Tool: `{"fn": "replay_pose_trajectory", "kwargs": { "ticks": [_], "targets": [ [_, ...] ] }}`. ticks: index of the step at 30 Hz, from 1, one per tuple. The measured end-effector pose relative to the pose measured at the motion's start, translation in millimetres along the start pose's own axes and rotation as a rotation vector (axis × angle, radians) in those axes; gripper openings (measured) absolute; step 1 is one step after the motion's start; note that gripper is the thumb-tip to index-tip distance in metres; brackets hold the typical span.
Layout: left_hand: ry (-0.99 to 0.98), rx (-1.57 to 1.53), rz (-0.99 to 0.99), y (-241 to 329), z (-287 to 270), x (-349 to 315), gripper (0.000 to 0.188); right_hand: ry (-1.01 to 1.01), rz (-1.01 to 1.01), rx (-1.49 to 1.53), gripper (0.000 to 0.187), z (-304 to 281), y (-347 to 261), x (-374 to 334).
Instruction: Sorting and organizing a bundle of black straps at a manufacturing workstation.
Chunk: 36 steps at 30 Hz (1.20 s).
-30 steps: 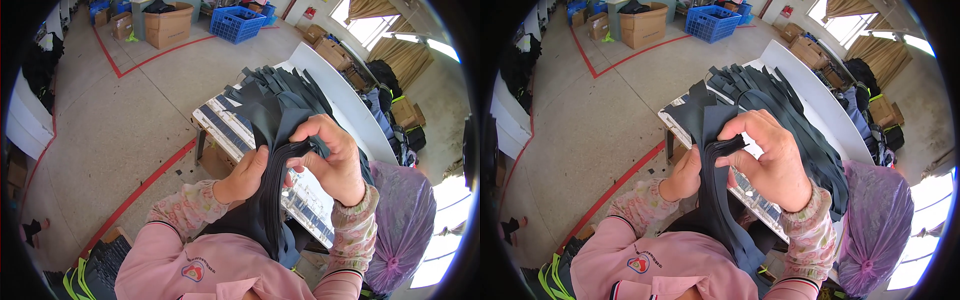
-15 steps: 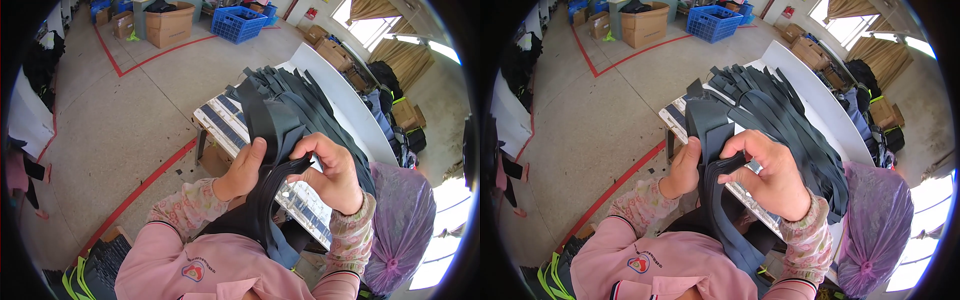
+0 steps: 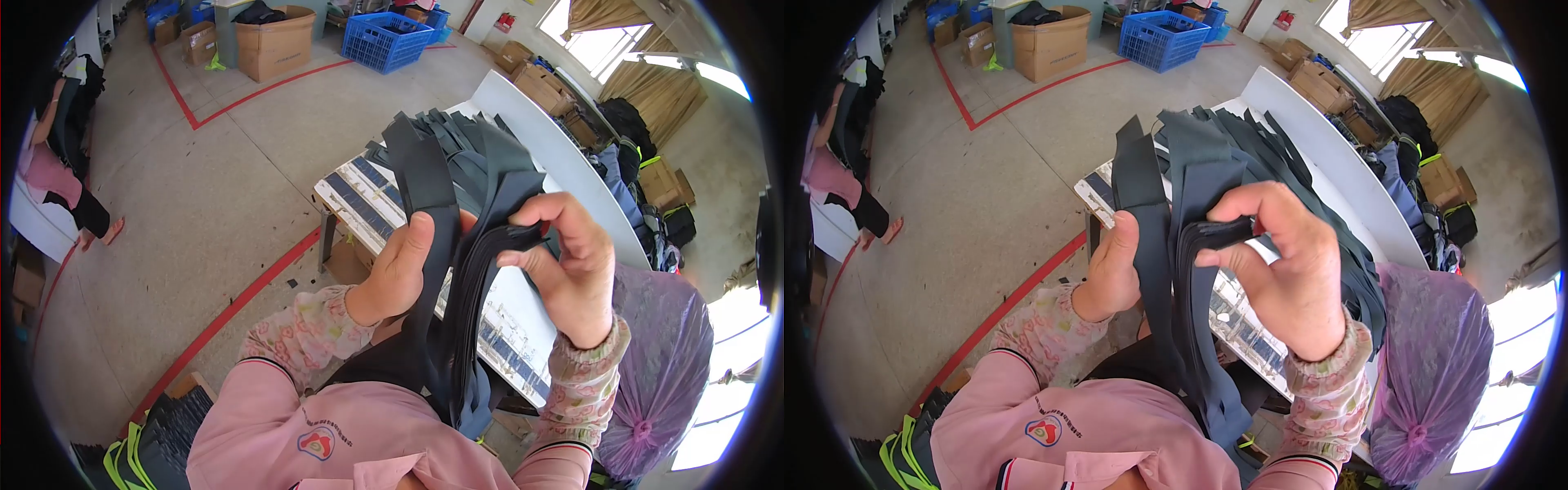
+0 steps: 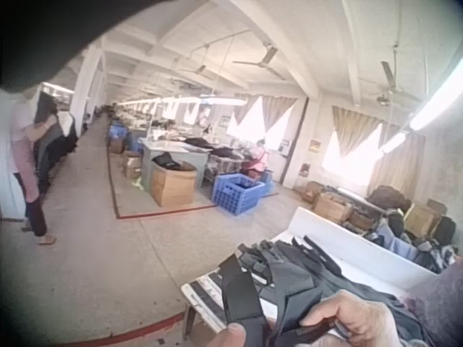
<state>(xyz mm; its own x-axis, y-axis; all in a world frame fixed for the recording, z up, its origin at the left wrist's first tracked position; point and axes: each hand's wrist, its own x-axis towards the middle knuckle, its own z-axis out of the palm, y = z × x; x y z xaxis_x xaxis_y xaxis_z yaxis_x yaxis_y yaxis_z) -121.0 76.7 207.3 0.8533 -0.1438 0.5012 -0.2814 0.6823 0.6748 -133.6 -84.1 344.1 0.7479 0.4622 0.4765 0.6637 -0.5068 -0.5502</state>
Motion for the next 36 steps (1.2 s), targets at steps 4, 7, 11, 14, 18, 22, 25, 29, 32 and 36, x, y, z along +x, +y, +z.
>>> {"fn": "replay_pose_trajectory", "kwargs": {
  "ticks": [4,7,11,14,18,22,25,29,32,36],
  "targets": [
    [0.016,-0.045,-0.01,-9,3,1,0.065,-0.055,0.012,0.026,0.029,-10,-11,14],
    [-0.013,0.069,0.02,10,2,11,0.074,-0.222,0.056,0.035,0.03,-1,-11,13],
    [-0.028,0.005,0.042,16,0,17,0.076,-0.29,0.028,0.065,0.029,10,0,3],
    [-0.05,-0.016,0.033,21,-2,15,0.078,-0.308,0.105,0.077,0.031,23,2,-7],
    [-0.164,-0.129,0.076,16,-1,11,0.069,-0.357,0.132,0.095,0.031,31,8,-17],
    [-0.212,-0.077,0.134,11,-1,9,0.068,-0.35,0.158,0.065,0.031,32,8,-22],
    [-0.134,-0.223,0.091,10,1,8,0.067,-0.291,0.077,0.039,0.032,31,1,-21],
    [-0.081,-0.131,0.082,12,6,9,0.073,-0.189,-0.041,0.027,0.033,23,-10,-15],
    [-0.069,-0.027,0.056,18,11,6,0.081,-0.181,-0.069,0.006,0.035,21,-11,-10],
    [-0.109,0.06,0.069,23,13,6,0.086,-0.061,-0.011,0.023,0.034,26,-20,-11]
  ]
}}
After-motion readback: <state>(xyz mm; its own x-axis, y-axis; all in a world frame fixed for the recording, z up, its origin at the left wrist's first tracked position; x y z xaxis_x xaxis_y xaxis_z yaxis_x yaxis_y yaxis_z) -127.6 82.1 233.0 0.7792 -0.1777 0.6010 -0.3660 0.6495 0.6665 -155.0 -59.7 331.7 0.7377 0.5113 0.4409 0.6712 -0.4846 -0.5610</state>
